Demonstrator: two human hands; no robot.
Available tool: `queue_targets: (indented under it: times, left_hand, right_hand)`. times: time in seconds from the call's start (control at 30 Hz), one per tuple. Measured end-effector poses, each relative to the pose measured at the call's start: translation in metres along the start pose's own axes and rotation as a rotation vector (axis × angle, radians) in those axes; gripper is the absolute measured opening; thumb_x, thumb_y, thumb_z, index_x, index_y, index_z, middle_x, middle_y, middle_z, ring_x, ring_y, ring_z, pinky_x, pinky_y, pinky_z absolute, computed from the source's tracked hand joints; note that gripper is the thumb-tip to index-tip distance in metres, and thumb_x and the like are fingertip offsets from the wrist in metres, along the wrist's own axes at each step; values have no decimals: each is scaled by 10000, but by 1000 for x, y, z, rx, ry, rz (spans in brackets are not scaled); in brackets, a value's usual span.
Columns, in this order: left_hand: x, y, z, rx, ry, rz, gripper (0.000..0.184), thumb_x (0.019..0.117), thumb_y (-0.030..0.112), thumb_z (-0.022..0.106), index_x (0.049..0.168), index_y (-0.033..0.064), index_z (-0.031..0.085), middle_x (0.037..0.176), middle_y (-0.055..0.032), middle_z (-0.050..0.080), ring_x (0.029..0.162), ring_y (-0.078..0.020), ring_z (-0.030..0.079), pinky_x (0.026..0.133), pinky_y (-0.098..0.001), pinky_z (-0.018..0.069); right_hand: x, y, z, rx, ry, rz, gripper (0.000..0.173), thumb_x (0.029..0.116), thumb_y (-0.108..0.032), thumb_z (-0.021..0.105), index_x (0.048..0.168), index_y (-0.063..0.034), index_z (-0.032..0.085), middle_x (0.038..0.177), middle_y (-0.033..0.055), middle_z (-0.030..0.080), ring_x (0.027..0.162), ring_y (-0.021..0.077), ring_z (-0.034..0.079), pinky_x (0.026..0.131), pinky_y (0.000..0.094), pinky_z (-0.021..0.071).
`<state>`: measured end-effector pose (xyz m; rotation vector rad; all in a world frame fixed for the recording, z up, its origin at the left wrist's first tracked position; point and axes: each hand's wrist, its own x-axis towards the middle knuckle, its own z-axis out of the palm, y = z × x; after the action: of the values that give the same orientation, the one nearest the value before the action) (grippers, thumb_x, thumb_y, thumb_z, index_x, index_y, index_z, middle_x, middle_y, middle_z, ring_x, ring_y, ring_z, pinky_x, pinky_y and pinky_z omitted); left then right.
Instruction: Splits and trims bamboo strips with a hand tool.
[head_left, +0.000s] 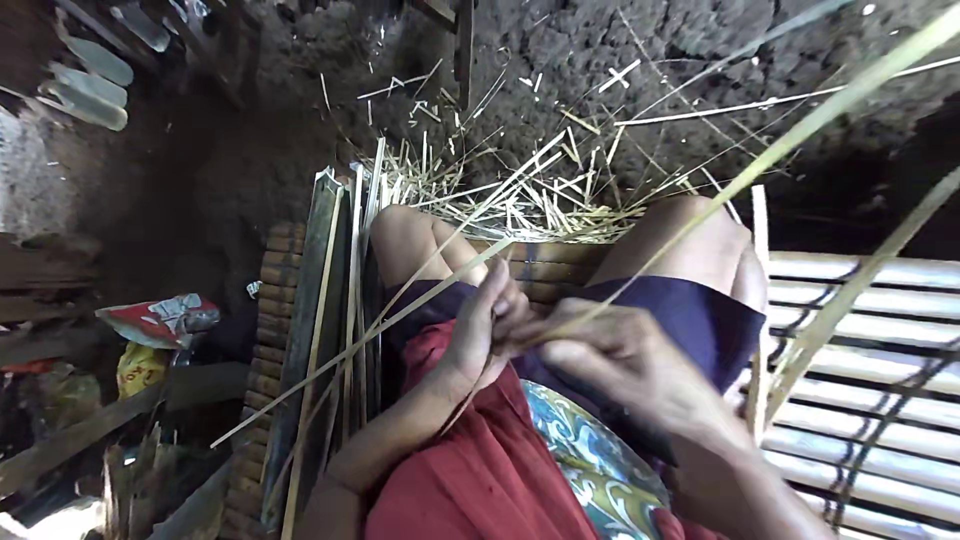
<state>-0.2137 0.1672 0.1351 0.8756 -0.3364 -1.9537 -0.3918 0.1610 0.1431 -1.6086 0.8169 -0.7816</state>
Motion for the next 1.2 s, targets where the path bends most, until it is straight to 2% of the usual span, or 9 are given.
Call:
queue_targets:
  times: [0.2,0.3,0.37,0.47,0.6,0.77,1.0,1.13,1.2]
  left_hand:
    - [16,29,-18,-164,245,293,599,1107,496,249,600,235,433,445,114,370,343,-8,368,378,-154,350]
    - [0,16,-20,-6,15,91,543,1051,589,351,634,279,509,504,148,459,412,35,435,419,-130,377]
    - [-17,7,-15,101,-122,-76,477,1054,425,481,615,241,510,518,134,480,438,36,458,439,-135,388]
    - [-23,3,-5,47,-20,-41,532,1103,344,356,598,220,466,503,115,429,423,31,409,438,-120,360]
    - [-14,1,-1,-155,154,102,573,1100,504,292,644,211,481,484,104,396,373,2,391,396,-134,365]
    - [-4,15,-20,-154,226,160,572,1112,474,236,657,232,484,460,119,407,351,0,390,384,-144,368]
    - [-28,5,-15,262,2,-13,370,1085,218,407,779,154,604,539,118,479,465,48,453,475,-117,397]
    - [-17,9,-17,140,154,104,511,1114,347,278,667,217,487,499,115,395,406,17,372,424,-138,347]
    - [-6,16,-20,41,204,183,531,1125,402,213,700,224,477,474,119,387,366,8,362,397,-141,350]
  right_hand:
    - [-24,4,0,370,-568,-173,403,1078,-364,508,947,-77,758,737,-33,624,733,-31,565,676,133,447]
    - [-23,7,-5,308,-359,-49,373,1066,-420,514,974,-164,768,819,-98,666,803,-74,589,736,119,476]
    - [-14,6,-12,202,-77,28,343,1044,-465,530,937,-253,777,841,-163,679,800,-84,597,720,117,488]
    - [0,4,-8,136,-7,0,335,1031,-477,544,935,-241,763,863,-163,668,800,-72,601,702,113,499]
    - [0,7,17,212,-265,-53,391,1065,-371,529,952,-87,773,901,-77,696,899,-80,599,813,124,491]
    - [-23,7,21,439,-701,-108,408,1070,-328,524,896,-47,764,721,-11,626,706,-8,554,645,160,432]
    - [2,8,4,118,26,58,360,1028,-416,567,800,-188,728,715,-150,574,661,-90,514,595,86,420]
    - [9,10,30,151,-118,5,387,1036,-437,558,1009,-132,794,953,-90,736,881,-59,636,780,152,530]
    - [4,12,36,224,-240,-22,394,1053,-393,547,985,-89,788,876,-72,697,841,-77,590,763,132,486]
